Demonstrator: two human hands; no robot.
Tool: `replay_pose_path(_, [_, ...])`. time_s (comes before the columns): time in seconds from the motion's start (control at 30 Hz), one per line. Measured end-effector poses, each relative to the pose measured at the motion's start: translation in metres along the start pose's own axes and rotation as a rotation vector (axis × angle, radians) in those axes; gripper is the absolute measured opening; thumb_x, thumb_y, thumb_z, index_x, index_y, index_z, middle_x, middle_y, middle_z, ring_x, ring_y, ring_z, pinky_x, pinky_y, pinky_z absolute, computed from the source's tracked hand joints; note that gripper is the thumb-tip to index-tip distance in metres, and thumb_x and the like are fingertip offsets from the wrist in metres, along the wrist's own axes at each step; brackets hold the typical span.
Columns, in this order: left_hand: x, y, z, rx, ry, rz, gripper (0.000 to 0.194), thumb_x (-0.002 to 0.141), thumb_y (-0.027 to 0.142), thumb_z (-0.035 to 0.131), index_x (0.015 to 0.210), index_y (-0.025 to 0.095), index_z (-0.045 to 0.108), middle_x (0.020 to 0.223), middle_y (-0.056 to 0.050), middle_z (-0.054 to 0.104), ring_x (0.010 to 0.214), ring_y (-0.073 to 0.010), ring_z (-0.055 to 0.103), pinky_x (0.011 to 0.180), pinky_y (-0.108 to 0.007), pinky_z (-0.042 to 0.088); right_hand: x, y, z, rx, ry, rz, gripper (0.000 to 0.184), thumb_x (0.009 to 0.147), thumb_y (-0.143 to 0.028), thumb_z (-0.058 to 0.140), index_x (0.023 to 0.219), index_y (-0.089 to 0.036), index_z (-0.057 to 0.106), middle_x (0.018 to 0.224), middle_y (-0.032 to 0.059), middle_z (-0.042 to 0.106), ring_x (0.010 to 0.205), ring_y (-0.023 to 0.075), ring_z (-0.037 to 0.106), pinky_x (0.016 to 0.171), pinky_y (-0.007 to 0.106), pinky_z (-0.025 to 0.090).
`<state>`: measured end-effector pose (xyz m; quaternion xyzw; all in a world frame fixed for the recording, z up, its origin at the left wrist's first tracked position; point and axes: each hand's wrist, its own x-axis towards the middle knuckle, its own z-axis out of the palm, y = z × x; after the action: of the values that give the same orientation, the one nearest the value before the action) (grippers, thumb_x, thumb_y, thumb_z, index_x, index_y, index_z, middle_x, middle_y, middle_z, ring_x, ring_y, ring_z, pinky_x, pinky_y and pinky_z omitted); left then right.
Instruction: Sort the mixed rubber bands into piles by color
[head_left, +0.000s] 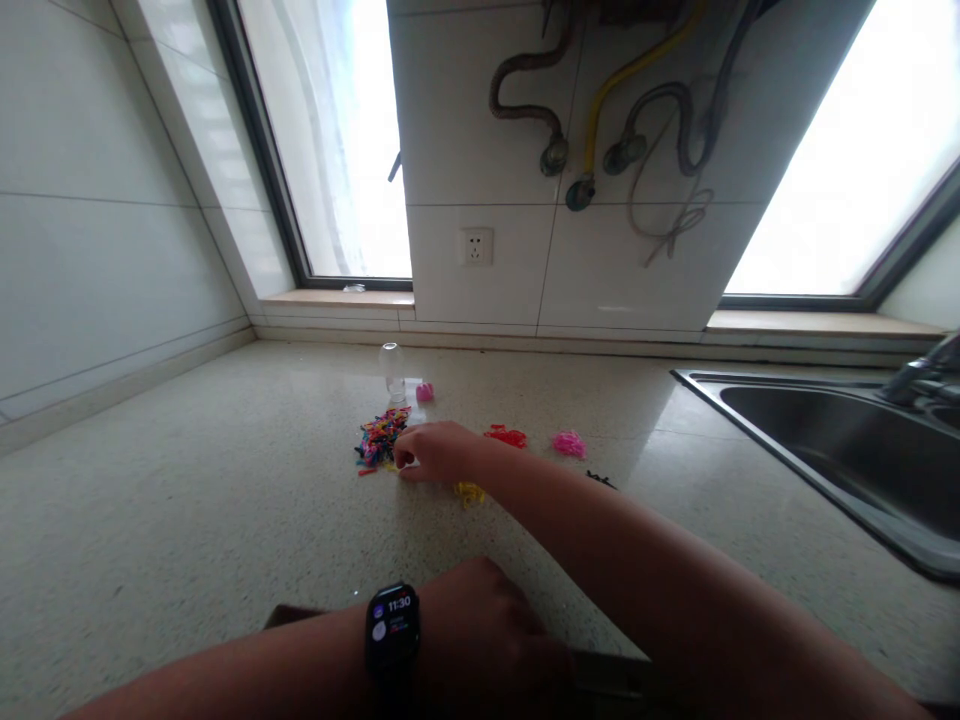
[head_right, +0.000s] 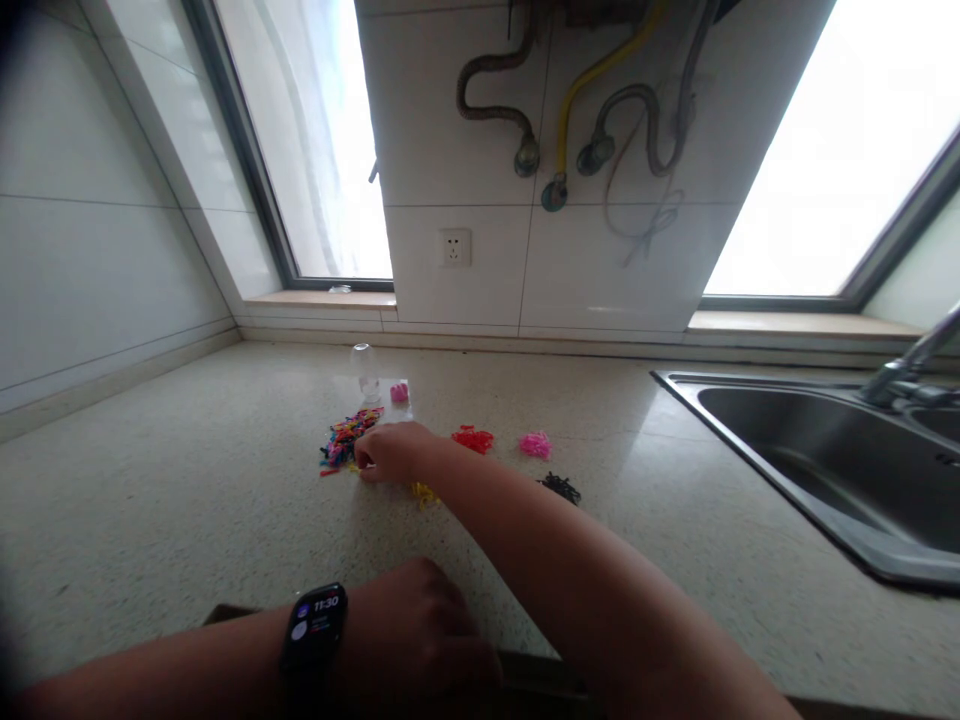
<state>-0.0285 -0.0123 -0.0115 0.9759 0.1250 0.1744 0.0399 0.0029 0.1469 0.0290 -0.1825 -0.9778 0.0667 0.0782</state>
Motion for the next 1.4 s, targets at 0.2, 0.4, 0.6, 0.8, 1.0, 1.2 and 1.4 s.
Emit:
replay_pose_path(0.2, [-0.001,-0.001,-0.001,-0.007,-0.004,0.006,0.017,0.095,0.035,0.056,0.091,0.021,0.062,0.061,0.005,0.062,0.054,-0.0129,0.058,0.048,-0.029,0.033,0.005,-0.008,-0.001,-0.05,-0.025,0.061,0.019,0.087,-0.034,0.062,0.098,-0.021,0.071,0.105,0.0041,0.074,0.093,0.0187,0.066,0.062,0.025,0.039])
replay_pose_path(0.4, [0.001,0.0,-0.004,-0.014,-0.027,-0.01,0.018,0.096,0.035,0.054,0.095,0.021,0.063,0.062,0.004,0.064,0.054,-0.0137,0.059,0.047,-0.03,0.033,-0.001,-0.015,-0.007,-0.078,-0.032,0.101,0.017,0.086,-0.029,0.061,0.095,-0.021,0.074,0.102,0.0053,0.075,0.092,0.0203,0.067,0.065,0.025,0.041])
replay_pose_path(0.6, [0.001,0.0,-0.005,0.0,-0.03,-0.008,0.017,0.094,0.037,0.057,0.091,0.021,0.062,0.062,0.004,0.064,0.054,-0.0124,0.059,0.045,-0.03,0.032,-0.033,-0.001,-0.025,0.036,0.07,0.147,0.015,0.086,-0.027,0.064,0.091,-0.02,0.075,0.089,0.0043,0.075,0.078,0.0161,0.065,0.066,0.025,0.04])
replay_pose_path(0.8, [0.002,-0.001,-0.006,0.023,-0.018,0.003,0.021,0.097,0.036,0.053,0.085,0.02,0.058,0.062,0.005,0.063,0.054,-0.0111,0.059,0.045,-0.029,0.029,-0.087,0.02,-0.044,0.534,0.322,0.319,0.022,0.088,-0.032,0.061,0.091,-0.014,0.072,0.078,0.0043,0.071,0.065,0.0111,0.058,0.061,0.023,0.043])
replay_pose_path(1.0, [0.003,0.001,-0.007,0.053,-0.037,0.016,0.023,0.099,0.033,0.05,0.082,0.02,0.055,0.058,0.005,0.059,0.051,-0.0104,0.055,0.044,-0.029,0.029,-0.136,0.038,-0.043,0.961,0.605,0.467,0.026,0.079,-0.04,0.068,0.086,-0.015,0.067,0.075,0.0043,0.07,0.052,0.0075,0.049,0.047,0.021,0.04])
replay_pose_path(1.2, [0.005,0.002,-0.012,0.023,-0.06,0.003,0.017,0.097,0.032,0.053,0.085,0.02,0.059,0.058,0.005,0.06,0.052,-0.0113,0.056,0.045,-0.03,0.033,-0.145,0.041,-0.045,0.933,0.672,0.455,0.024,0.074,-0.038,0.072,0.084,-0.017,0.067,0.077,0.0032,0.069,0.054,0.007,0.047,0.046,0.019,0.039])
replay_pose_path(1.4, [0.006,0.004,-0.017,0.02,-0.091,-0.007,0.014,0.096,0.03,0.054,0.088,0.02,0.06,0.061,0.004,0.062,0.054,-0.0126,0.058,0.047,-0.03,0.032,-0.144,0.045,-0.037,0.908,0.65,0.423,0.022,0.074,-0.036,0.074,0.082,-0.017,0.067,0.067,-0.0017,0.061,0.054,0.0077,0.048,0.047,0.02,0.038])
